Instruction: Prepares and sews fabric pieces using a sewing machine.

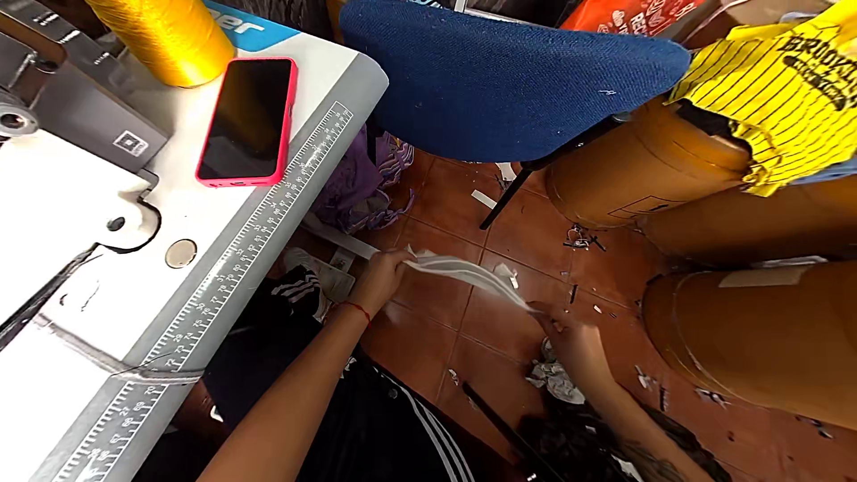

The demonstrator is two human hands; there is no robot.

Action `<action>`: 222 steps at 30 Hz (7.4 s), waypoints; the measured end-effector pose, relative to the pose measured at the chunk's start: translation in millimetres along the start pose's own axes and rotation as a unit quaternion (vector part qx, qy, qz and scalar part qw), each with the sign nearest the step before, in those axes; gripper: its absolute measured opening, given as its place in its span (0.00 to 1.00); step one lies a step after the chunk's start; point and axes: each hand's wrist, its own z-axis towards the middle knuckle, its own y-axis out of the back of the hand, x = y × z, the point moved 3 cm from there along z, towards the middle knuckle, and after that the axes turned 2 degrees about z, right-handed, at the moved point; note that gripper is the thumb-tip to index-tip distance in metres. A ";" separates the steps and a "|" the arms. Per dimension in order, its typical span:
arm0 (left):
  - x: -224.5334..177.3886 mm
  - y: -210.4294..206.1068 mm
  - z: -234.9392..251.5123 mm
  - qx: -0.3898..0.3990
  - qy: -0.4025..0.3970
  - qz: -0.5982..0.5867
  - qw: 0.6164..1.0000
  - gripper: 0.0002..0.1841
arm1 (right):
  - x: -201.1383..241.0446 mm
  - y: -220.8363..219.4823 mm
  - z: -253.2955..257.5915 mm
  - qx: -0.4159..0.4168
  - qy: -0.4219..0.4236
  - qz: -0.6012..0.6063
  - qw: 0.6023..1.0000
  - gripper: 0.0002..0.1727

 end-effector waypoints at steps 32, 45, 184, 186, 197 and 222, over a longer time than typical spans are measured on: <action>23.4 166.8 -591.6 -0.584 0.443 0.326 0.597 0.32 | 518.1 -78.4 -75.4 0.524 0.628 0.325 0.475 0.11; 64.0 223.1 -663.0 -0.541 0.451 0.333 0.627 0.11 | 610.6 -107.6 -172.8 0.576 0.659 0.300 0.380 0.11; 34.2 369.2 -474.8 -0.542 0.238 0.187 0.784 0.17 | 605.0 -132.2 -89.5 0.392 0.220 0.549 0.704 0.17; 38.4 371.3 -474.5 -0.544 0.238 0.187 0.782 0.16 | 607.2 -132.6 -85.7 0.395 0.213 0.527 0.721 0.18; -32.3 241.8 -516.5 -0.596 -0.015 0.327 0.734 0.14 | 607.0 -108.0 -54.9 0.144 0.505 0.420 0.740 0.15; -5.3 244.2 -442.4 -0.727 0.142 0.342 0.578 0.12 | 644.9 -96.7 -40.0 0.334 0.475 0.464 0.669 0.06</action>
